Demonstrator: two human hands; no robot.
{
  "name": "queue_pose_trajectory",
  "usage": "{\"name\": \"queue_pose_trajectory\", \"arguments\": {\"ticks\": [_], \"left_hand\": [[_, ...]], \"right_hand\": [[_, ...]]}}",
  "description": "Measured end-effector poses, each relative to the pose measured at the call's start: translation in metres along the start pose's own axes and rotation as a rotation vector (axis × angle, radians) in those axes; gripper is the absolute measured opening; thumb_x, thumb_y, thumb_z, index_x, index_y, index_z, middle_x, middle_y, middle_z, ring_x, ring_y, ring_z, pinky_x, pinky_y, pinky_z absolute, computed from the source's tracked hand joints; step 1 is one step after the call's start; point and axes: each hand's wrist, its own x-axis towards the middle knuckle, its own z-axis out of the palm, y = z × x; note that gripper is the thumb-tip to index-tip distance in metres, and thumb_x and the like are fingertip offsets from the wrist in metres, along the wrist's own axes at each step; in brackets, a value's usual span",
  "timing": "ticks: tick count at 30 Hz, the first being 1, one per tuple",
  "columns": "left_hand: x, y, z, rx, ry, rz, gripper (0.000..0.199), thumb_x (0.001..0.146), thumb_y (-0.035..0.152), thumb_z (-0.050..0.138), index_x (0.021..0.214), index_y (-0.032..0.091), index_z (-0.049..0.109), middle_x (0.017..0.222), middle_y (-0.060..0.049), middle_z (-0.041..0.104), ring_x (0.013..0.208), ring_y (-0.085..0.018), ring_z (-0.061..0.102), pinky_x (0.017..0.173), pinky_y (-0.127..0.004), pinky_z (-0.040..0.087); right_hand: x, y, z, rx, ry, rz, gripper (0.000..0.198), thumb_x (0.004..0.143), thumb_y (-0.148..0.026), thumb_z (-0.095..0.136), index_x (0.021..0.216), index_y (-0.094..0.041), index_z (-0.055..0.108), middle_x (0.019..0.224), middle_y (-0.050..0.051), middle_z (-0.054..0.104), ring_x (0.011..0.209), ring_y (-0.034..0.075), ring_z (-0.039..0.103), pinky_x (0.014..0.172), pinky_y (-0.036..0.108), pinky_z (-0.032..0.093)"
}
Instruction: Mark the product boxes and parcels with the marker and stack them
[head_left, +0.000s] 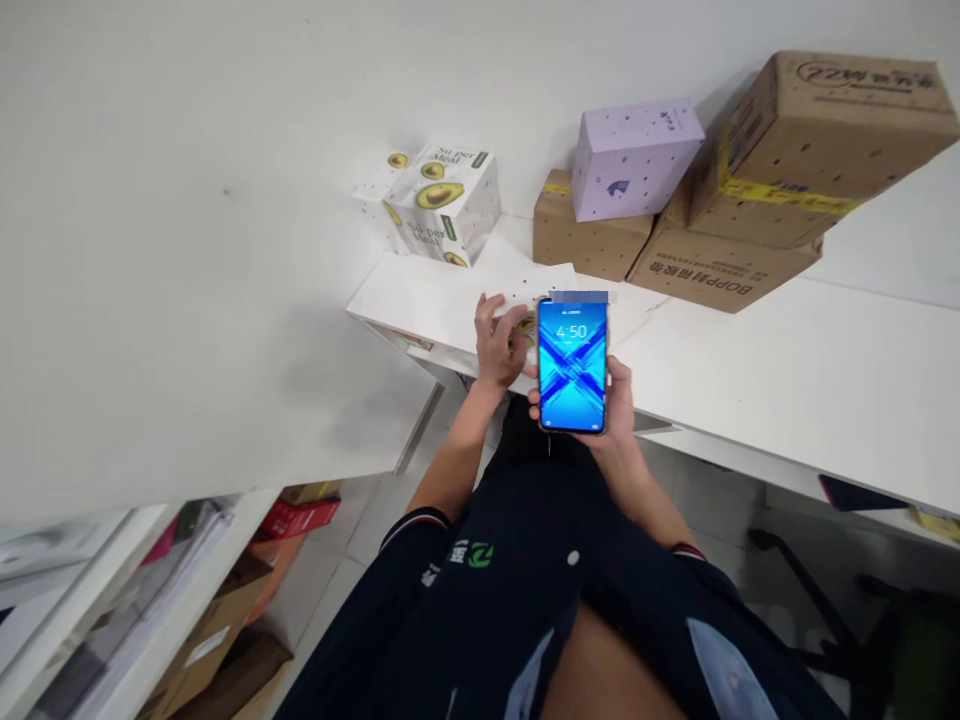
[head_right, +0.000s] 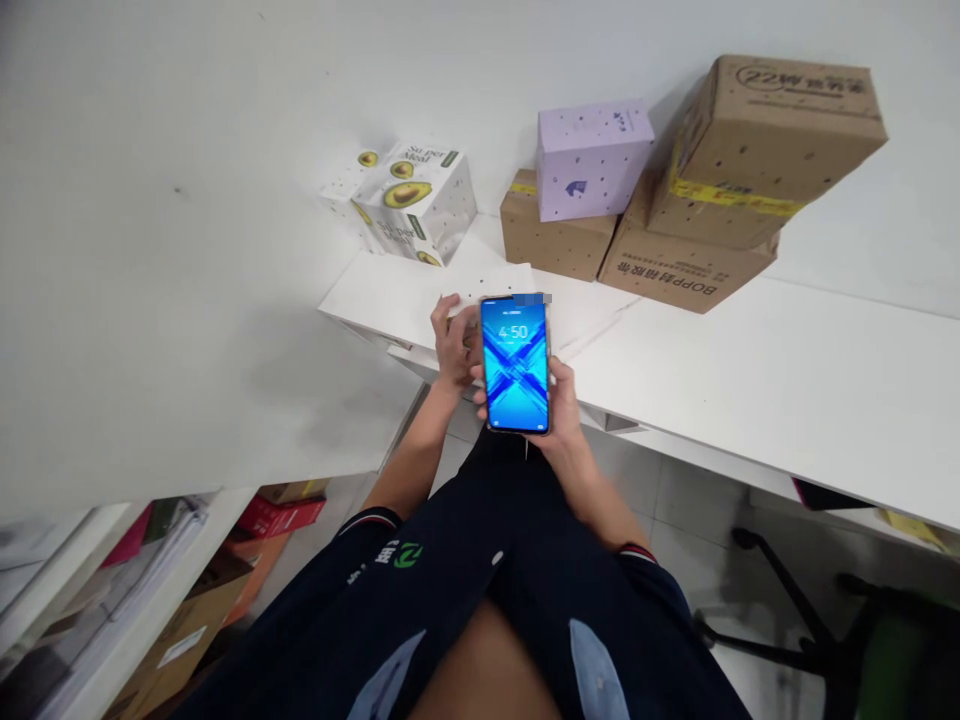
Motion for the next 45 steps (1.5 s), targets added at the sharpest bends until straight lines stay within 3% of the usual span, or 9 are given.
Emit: {"name": "queue_pose_trajectory", "arguments": {"ticks": [7, 11, 15, 20, 27, 31, 34, 39, 45], "left_hand": [[0.023, 0.009, -0.040, 0.059, -0.161, 0.030, 0.040, 0.086, 0.040, 0.069, 0.123, 0.025, 0.063, 0.144, -0.013, 0.046, 0.143, -0.034, 0.039, 0.123, -0.058, 0.030], [0.045, -0.003, -0.050, -0.019, -0.284, -0.049, 0.068, 0.075, 0.049, 0.081, 0.135, 0.027, 0.055, 0.152, -0.012, 0.039, 0.145, -0.037, 0.037, 0.119, -0.059, 0.036], [0.053, -0.012, -0.053, -0.148, -0.388, -0.084, 0.076, 0.074, 0.046, 0.083, 0.141, 0.029, 0.052, 0.139, -0.010, 0.051, 0.136, -0.031, 0.047, 0.117, -0.054, 0.042], [0.047, -0.012, -0.056, -0.187, -0.365, -0.112, 0.075, 0.074, 0.043, 0.084, 0.141, 0.029, 0.053, 0.133, -0.009, 0.053, 0.131, -0.030, 0.052, 0.113, -0.051, 0.046], [0.036, -0.016, -0.053, -0.251, -0.217, -0.178, 0.073, 0.071, 0.050, 0.085, 0.135, 0.028, 0.058, 0.132, -0.010, 0.055, 0.127, -0.029, 0.056, 0.101, -0.046, 0.056], [0.020, -0.031, -0.054, -0.428, -0.024, -0.276, 0.080, 0.067, 0.057, 0.086, 0.135, 0.028, 0.056, 0.135, -0.009, 0.058, 0.128, -0.029, 0.058, 0.109, -0.048, 0.051], [0.010, -0.037, -0.055, -0.686, 0.050, -0.378, 0.087, 0.068, 0.060, 0.085, 0.142, 0.034, 0.047, 0.135, -0.007, 0.060, 0.125, -0.027, 0.062, 0.108, -0.048, 0.052], [-0.004, -0.013, -0.033, -0.973, -0.070, -0.471, 0.092, 0.070, 0.062, 0.083, 0.147, 0.038, 0.038, 0.138, -0.008, 0.062, 0.126, -0.028, 0.063, 0.106, -0.049, 0.053], [-0.016, 0.019, 0.023, -0.983, -0.328, -0.492, 0.092, 0.077, 0.070, 0.071, 0.151, 0.032, 0.032, 0.144, -0.013, 0.057, 0.123, -0.028, 0.063, 0.101, -0.049, 0.054]], "right_hand": [[-0.028, -0.029, -0.089, -0.697, 0.887, -0.476, 0.052, 0.080, -0.059, 0.062, 0.119, -0.025, 0.059, 0.104, 0.003, 0.068, 0.078, 0.017, 0.066, 0.066, 0.028, 0.053], [-0.047, -0.046, -0.133, -1.263, 1.250, -0.438, 0.058, 0.083, -0.055, 0.059, 0.130, -0.021, 0.059, 0.115, 0.012, 0.063, 0.095, 0.025, 0.062, 0.082, 0.039, 0.050], [-0.051, -0.052, -0.151, -1.747, 1.459, -0.224, 0.060, 0.085, -0.051, 0.061, 0.136, -0.020, 0.059, 0.128, 0.021, 0.057, 0.113, 0.038, 0.055, 0.093, 0.054, 0.044], [-0.045, -0.050, -0.164, -1.933, 1.432, -0.107, 0.059, 0.088, -0.049, 0.058, 0.137, -0.017, 0.060, 0.131, 0.024, 0.056, 0.117, 0.041, 0.052, 0.094, 0.058, 0.043], [-0.038, -0.051, -0.173, -1.911, 1.369, -0.275, 0.048, 0.089, -0.046, 0.059, 0.126, -0.016, 0.066, 0.144, 0.024, 0.051, 0.135, 0.044, 0.040, 0.103, 0.067, 0.039], [-0.032, -0.042, -0.154, -1.633, 1.074, -0.450, 0.047, 0.088, -0.048, 0.060, 0.121, -0.016, 0.066, 0.128, 0.021, 0.062, 0.120, 0.036, 0.057, 0.102, 0.058, 0.046], [-0.023, -0.030, -0.126, -1.249, 0.774, -0.440, 0.063, 0.082, -0.058, 0.067, 0.131, -0.019, 0.059, 0.127, 0.017, 0.064, 0.094, 0.026, 0.067, 0.085, 0.048, 0.058], [0.003, -0.027, -0.091, -0.845, 0.386, -0.367, 0.084, 0.068, -0.061, 0.080, 0.139, -0.028, 0.050, 0.136, 0.012, 0.062, 0.067, 0.012, 0.062, 0.059, 0.032, 0.059], [0.015, -0.054, -0.109, -0.734, 0.523, -0.409, 0.052, 0.056, -0.054, 0.086, 0.089, -0.019, 0.065, 0.073, 0.000, 0.066, 0.054, 0.012, 0.051, 0.041, 0.024, 0.042]]}}
